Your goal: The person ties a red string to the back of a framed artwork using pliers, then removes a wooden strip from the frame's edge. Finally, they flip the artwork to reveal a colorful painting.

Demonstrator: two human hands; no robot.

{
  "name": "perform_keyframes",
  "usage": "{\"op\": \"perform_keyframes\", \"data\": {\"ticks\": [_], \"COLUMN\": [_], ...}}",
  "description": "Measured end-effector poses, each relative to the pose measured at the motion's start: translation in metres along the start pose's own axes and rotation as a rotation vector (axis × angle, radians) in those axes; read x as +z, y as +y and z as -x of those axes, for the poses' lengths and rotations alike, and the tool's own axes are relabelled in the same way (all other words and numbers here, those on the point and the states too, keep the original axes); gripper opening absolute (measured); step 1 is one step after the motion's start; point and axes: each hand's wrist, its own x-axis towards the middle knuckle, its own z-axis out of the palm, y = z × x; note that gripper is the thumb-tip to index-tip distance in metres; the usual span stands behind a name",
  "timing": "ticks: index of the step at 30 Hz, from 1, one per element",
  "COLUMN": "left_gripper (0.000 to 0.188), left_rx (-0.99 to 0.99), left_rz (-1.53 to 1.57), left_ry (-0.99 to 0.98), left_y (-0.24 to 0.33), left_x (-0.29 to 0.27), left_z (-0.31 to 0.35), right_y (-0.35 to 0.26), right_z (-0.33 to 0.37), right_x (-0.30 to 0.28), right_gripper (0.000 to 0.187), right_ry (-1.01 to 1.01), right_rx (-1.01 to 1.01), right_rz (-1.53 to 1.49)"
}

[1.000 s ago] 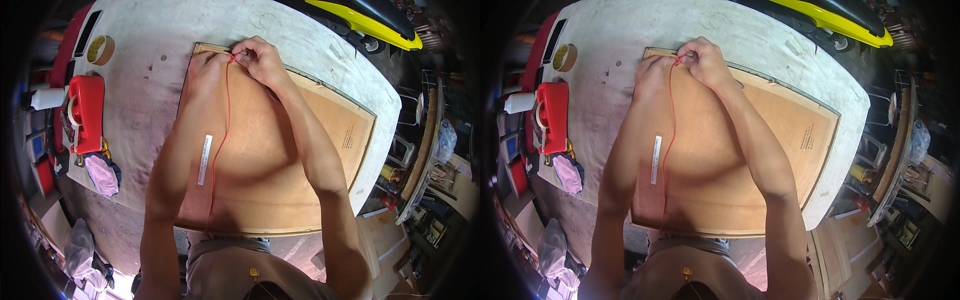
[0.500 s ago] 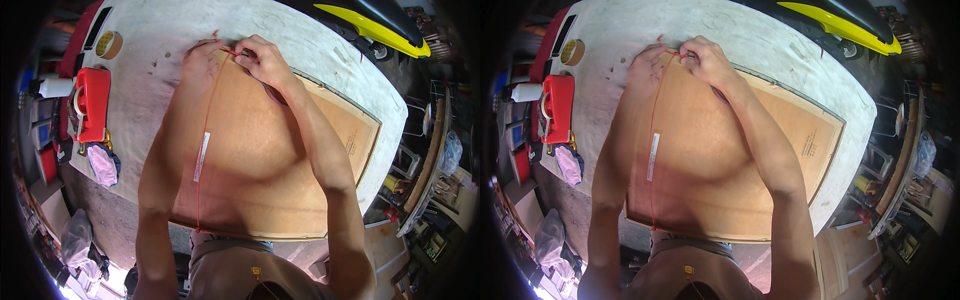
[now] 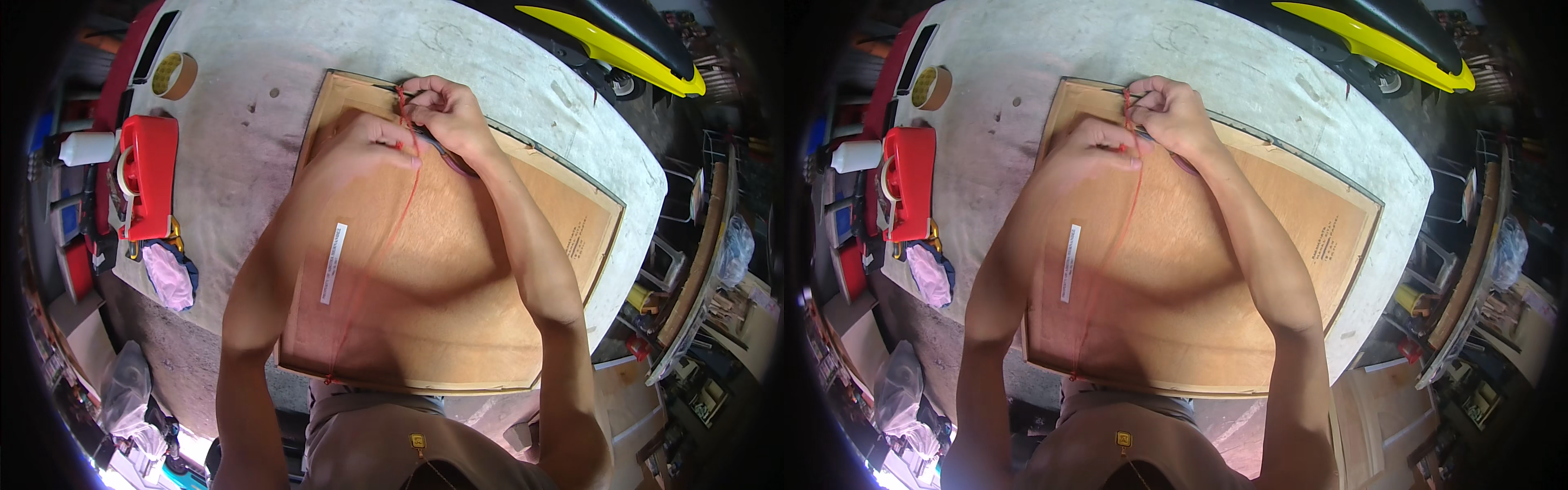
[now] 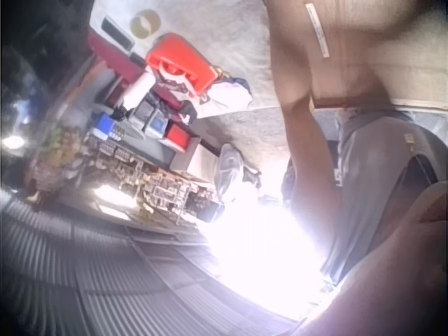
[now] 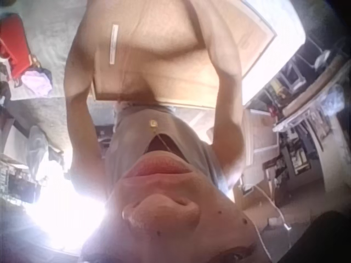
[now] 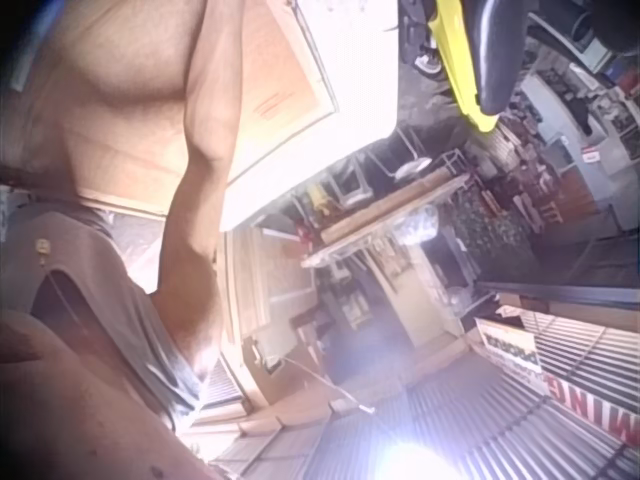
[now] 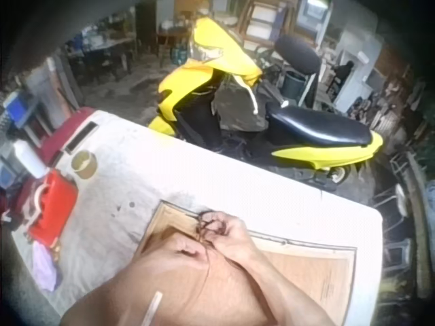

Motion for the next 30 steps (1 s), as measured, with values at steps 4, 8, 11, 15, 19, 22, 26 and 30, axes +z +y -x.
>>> {"op": "perform_keyframes", "data": {"ticks": [4, 8, 11, 15, 19, 22, 26, 30], "left_gripper": [0.025, 0.029, 0.025, 0.021, 0.023, 0.024, 0.021, 0.016], "left_rx": [-0.200, -0.163, -0.072, 0.231, 0.173, 0.032, 0.077, 0.148], "left_rz": [-0.048, -0.067, -0.230, -0.503, -0.527, -0.494, -0.425, -0.530], "left_ry": [-0.032, 0.098, 0.380, 0.505, 0.544, 0.512, 0.468, 0.316], "left_y": [0.026, 0.021, 0.018, 0.015, 0.015, 0.008, 0.008, 0.012], "left_x": [-0.004, -0.017, -0.037, -0.034, -0.038, -0.045, -0.045, -0.060], "left_z": [0.012, 0.008, 0.008, -0.011, -0.021, -0.017, -0.021, -0.031], "right_y": [0.001, -0.009, -0.032, -0.061, -0.068, -0.050, -0.019, -0.017], "right_z": [-0.006, -0.001, 0.012, 0.019, 0.009, 0.002, -0.001, -0.004], "right_x": [0.012, 0.012, 0.003, 0.001, 0.007, 0.008, 0.020, 0.025], "right_gripper": [0.039, 0.035, 0.027, 0.015, 0.010, 0.015, 0.018, 0.017], "right_ry": [0.060, 0.087, 0.234, 0.182, 0.082, 0.169, 0.193, 0.238], "right_rx": [-0.020, 0.002, -0.012, -0.189, -0.219, -0.031, 0.120, 0.203], "right_rz": [-0.124, -0.031, 0.128, 0.256, 0.365, 0.327, 0.192, 0.143]}}
